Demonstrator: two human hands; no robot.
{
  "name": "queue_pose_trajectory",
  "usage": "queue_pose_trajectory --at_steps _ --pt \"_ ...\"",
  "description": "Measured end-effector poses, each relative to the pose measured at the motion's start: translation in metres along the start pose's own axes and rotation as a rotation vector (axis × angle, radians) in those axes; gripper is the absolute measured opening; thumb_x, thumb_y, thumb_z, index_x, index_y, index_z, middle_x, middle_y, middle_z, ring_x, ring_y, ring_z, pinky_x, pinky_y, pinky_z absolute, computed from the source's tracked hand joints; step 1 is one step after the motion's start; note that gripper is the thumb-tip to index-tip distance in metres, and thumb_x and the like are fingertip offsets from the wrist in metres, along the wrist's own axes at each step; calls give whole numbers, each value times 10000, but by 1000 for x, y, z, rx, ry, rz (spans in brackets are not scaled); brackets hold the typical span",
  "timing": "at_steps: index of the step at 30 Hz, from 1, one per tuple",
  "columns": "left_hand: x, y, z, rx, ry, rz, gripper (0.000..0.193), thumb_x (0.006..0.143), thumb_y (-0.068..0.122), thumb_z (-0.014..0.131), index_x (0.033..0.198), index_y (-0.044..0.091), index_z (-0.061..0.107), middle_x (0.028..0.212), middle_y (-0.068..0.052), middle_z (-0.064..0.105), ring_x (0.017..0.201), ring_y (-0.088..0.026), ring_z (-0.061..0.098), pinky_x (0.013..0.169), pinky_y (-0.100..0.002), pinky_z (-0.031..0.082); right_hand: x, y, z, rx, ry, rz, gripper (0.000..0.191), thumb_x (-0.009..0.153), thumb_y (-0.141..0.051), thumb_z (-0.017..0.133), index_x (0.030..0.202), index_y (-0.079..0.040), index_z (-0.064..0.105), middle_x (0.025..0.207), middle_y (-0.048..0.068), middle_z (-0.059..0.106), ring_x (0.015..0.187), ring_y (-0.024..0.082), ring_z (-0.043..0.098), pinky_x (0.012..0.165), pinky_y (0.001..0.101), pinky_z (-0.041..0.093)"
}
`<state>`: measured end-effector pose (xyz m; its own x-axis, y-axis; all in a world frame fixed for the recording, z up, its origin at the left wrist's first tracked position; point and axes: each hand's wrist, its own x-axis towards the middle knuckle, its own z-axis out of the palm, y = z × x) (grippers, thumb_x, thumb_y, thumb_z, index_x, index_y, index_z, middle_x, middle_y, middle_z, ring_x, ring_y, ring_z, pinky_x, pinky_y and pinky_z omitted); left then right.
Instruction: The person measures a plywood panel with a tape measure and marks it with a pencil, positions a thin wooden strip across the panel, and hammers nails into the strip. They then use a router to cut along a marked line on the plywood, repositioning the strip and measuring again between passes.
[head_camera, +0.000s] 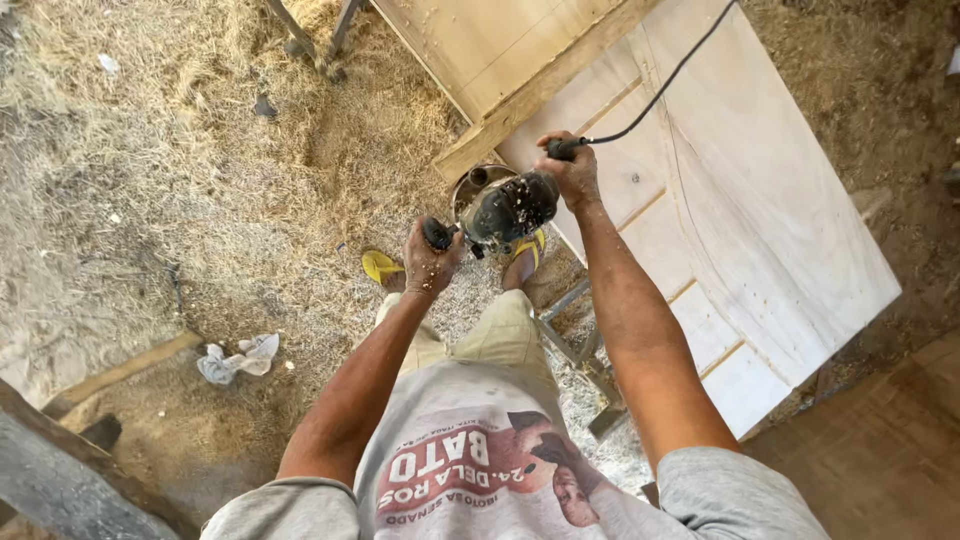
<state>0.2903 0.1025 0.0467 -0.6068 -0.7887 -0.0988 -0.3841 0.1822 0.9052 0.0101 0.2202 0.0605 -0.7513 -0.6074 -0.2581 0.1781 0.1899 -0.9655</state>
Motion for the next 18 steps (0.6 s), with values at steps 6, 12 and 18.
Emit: queue_pose_trajectory --at_steps 6,12,18 --pt "20 32 -2 20 -160 -108 449 849 301 803 1150 52 584 874 -125 663 750 -256 641 668 -403 544 -21 3 -32 40 159 36 216 799 -27 760 1015 -31 755 918 40 677 822 153 634 752 299 553" --pt "41 82 86 137 -487 -180 658 854 433 798 1285 26 511 978 -174 706 828 -290 701 719 -433 583 -65 0 -136 21 470 484 247 884 -185 627 991 3 745 830 116 740 698 229 706 608 395 604" --pt "17 142 244 254 -776 -337 576 853 401 770 1209 -9 579 925 -162 734 718 -264 724 579 -403 619 -132 -3 -279 -291 563 697 338 952 -251 673 880 78 709 778 105 705 668 218 681 513 402 503"
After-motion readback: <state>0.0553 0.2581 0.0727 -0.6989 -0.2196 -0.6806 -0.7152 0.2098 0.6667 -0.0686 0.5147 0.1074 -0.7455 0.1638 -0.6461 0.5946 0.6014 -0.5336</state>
